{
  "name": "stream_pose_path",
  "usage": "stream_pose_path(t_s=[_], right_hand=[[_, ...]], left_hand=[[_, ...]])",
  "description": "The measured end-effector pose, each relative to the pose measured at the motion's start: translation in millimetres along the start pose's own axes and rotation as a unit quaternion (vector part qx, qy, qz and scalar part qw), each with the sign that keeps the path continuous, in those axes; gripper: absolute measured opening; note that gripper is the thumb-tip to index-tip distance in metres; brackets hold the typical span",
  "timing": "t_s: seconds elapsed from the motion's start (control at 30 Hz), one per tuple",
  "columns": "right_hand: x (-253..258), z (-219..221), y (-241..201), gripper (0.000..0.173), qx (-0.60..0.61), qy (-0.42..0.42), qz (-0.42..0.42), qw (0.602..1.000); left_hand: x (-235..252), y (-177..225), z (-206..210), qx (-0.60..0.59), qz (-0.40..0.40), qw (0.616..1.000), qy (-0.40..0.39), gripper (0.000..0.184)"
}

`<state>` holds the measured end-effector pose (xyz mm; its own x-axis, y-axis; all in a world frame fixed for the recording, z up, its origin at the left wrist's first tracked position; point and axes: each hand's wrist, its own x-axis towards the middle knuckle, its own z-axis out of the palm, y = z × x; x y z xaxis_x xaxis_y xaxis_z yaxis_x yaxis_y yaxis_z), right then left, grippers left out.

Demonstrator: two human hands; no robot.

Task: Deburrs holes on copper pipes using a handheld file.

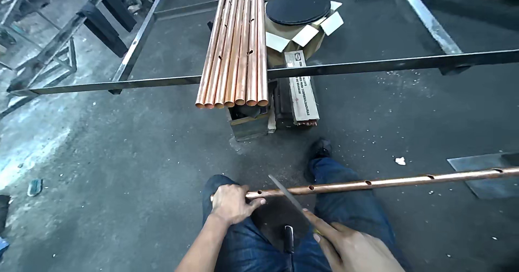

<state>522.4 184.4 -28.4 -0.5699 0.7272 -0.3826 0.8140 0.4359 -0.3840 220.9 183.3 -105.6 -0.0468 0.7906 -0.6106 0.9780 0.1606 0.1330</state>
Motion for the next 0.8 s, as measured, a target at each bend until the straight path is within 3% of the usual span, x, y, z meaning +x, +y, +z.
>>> stream_pose_path(t_s=[0.13,0.2,0.47,0.57,0.67,0.73,0.8], right_hand=[[-1.9,3.0,-16.2,0.049,-0.009,0.003,-0.019,1.000],[-4.0,2.7,-24.4,0.048,-0.018,-0.007,-0.027,0.999],[8.0,11.6,-51.4,0.049,-0.054,-0.045,-0.020,0.997],[55.8,19.7,-64.1,0.053,-0.079,-0.063,0.007,0.995],[111.7,0.5,-81.1,0.052,-0.112,-0.166,0.040,0.979],[117.5,-8.1,-79.6,0.050,-0.114,-0.159,0.035,0.980],[89.5,-17.2,-71.5,0.050,-0.092,-0.108,0.016,0.990]], left_hand=[[13.1,4.5,-17.3,0.009,-0.035,0.996,-0.077,0.049],[18.0,5.9,-23.7,0.005,-0.050,0.993,-0.103,0.042],[16.5,8.7,-24.1,0.006,-0.036,0.995,-0.093,0.037],[14.6,8.2,-20.0,0.007,-0.034,0.997,-0.074,0.037],[12.7,8.6,-16.4,0.006,-0.038,0.998,-0.057,0.034],[6.9,8.5,-10.1,0.002,-0.039,0.998,-0.039,0.033],[3.0,5.9,-5.1,-0.014,-0.041,0.999,-0.024,0.037]])
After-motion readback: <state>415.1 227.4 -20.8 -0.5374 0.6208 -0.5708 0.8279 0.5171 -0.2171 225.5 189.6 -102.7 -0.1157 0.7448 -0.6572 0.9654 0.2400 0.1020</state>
